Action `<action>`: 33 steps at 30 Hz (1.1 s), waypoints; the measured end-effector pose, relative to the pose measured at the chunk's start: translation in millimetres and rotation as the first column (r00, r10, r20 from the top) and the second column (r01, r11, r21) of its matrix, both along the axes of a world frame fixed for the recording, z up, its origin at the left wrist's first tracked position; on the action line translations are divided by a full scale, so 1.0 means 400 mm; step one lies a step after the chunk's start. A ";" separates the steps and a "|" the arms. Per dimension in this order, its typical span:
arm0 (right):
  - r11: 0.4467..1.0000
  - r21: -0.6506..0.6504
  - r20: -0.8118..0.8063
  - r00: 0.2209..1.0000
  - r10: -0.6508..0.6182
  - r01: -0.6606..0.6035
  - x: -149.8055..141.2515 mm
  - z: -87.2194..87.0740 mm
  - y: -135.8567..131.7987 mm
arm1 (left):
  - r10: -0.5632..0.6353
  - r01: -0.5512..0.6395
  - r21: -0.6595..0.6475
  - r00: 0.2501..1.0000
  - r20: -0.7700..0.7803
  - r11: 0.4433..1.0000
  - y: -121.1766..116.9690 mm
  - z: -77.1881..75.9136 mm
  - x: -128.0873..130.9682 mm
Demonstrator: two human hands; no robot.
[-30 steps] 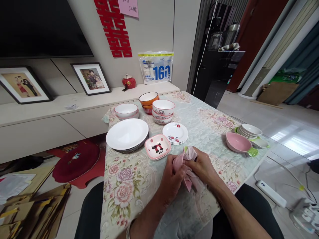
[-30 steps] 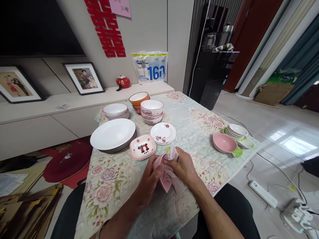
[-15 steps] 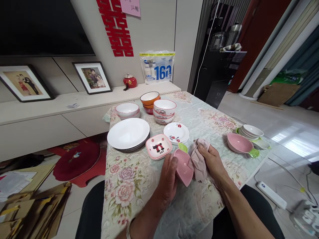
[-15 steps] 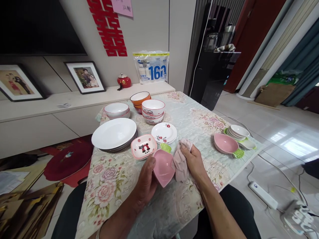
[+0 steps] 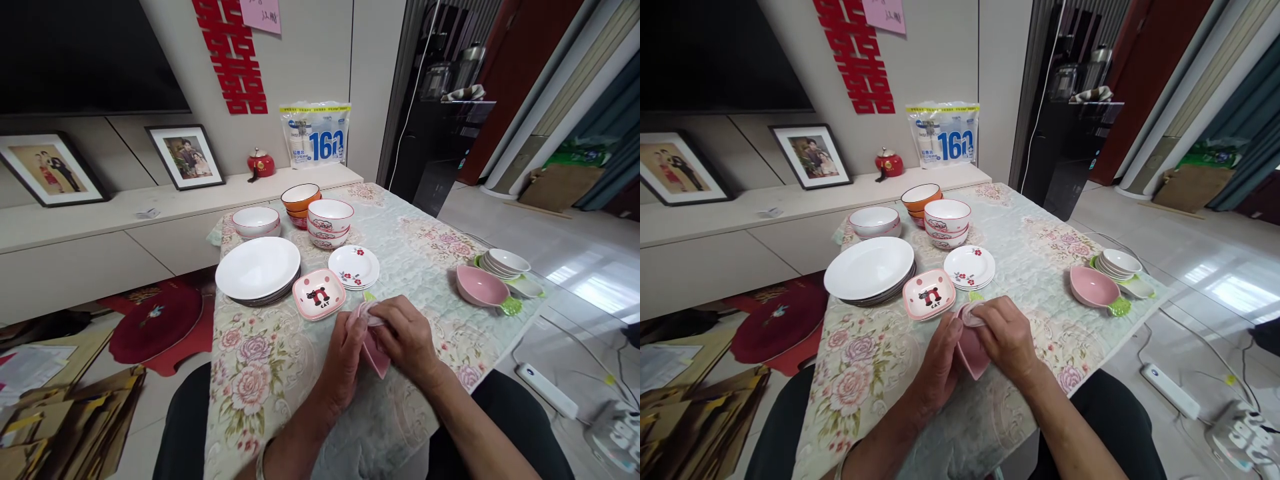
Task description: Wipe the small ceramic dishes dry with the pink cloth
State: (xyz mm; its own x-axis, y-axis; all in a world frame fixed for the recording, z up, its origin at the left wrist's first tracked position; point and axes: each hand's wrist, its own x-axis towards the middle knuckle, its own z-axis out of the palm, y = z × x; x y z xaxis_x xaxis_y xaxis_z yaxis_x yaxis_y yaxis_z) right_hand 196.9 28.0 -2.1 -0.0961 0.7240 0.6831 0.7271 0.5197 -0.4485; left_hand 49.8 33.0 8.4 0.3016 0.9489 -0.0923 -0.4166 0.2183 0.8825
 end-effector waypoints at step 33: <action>0.785 -0.462 -0.184 0.911 0.370 -0.413 -0.003 0.065 -0.005 | 0.050 -0.025 0.170 0.988 -0.147 0.985 0.023 -0.034 -0.010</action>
